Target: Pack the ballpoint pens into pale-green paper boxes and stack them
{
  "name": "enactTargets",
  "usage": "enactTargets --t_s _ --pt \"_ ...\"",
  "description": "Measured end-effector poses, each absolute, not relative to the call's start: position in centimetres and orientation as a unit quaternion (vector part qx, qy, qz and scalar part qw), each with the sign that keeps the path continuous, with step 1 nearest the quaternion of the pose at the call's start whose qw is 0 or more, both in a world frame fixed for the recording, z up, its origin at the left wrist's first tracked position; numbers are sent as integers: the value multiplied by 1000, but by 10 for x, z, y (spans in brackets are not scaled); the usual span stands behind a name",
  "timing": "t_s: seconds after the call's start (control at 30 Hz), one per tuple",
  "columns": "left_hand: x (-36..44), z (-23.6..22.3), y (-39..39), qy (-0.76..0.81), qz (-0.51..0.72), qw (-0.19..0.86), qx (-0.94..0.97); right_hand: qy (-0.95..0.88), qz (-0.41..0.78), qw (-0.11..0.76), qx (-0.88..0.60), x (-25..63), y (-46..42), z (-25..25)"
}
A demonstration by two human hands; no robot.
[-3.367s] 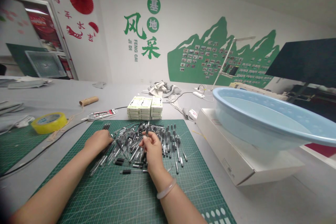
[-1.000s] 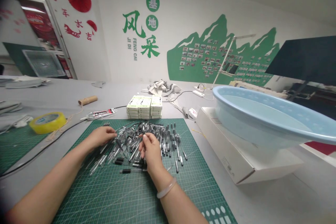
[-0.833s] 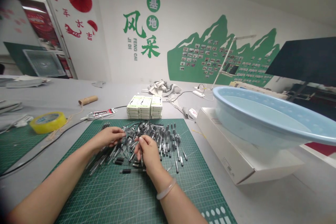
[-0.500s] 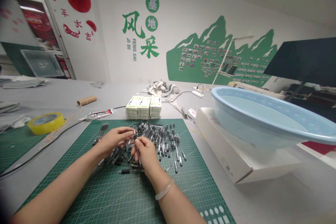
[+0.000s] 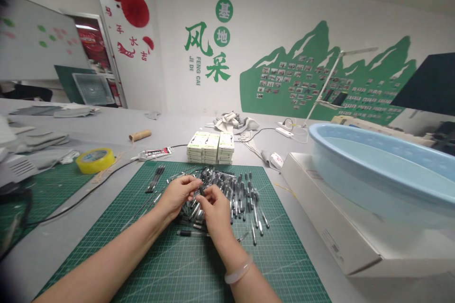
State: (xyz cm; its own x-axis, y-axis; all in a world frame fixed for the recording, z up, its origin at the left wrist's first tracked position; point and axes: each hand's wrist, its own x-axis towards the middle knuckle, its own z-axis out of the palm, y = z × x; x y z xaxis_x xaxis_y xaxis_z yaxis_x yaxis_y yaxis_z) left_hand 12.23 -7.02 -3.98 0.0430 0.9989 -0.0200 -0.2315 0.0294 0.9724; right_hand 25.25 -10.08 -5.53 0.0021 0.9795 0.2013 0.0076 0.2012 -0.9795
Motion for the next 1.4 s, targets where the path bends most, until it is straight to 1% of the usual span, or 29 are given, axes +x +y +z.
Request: enactTargets --t_s 0.07,0.17,0.27,0.4,0.53,0.7,0.77,0.83,0.9,0.93,1.0,1.07,1.13,1.23,1.3,1.33,1.4 --pt "122 -38 -71 425 528 590 439 -554 469 532 -436 253 -100 -55" --pt "119 -36 -71 383 513 623 449 -540 552 510 -379 253 -98 -55" --pt "118 -35 -70 359 517 633 451 -497 609 515 -342 251 -97 -57" --pt "120 -38 -71 374 534 612 448 -476 606 529 -355 251 -97 -59" --pt "123 -36 -74 378 528 605 461 -487 610 513 -357 252 -97 -59" --pt "105 -26 -68 377 479 604 513 -473 610 520 -365 253 -96 -59" --pt "82 -26 -56 424 474 553 539 -474 599 528 -370 254 -94 -58" --pt "51 -32 -42 529 469 433 559 -481 589 532 -372 256 -94 -57" --pt "20 -42 -28 616 423 324 580 -491 583 534 -367 257 -94 -56" --pt "7 -47 -22 644 396 294 585 -494 582 535 -363 257 -94 -55" --pt "-9 -52 -17 681 348 272 584 -494 587 536 -354 256 -95 -55" --pt "-10 -50 -18 684 330 282 586 -480 599 540 -344 256 -96 -55" --pt "4 -41 -26 654 335 322 597 -449 617 550 -338 256 -97 -55" --pt "43 -25 -47 554 320 444 628 -384 632 580 -340 258 -96 -54" --pt "71 -19 -62 479 273 526 648 -356 623 604 -346 259 -94 -53" --pt "83 -18 -68 461 259 541 654 -351 616 614 -348 260 -94 -53" --pt "102 -20 -77 451 258 537 664 -349 604 623 -354 261 -93 -53"
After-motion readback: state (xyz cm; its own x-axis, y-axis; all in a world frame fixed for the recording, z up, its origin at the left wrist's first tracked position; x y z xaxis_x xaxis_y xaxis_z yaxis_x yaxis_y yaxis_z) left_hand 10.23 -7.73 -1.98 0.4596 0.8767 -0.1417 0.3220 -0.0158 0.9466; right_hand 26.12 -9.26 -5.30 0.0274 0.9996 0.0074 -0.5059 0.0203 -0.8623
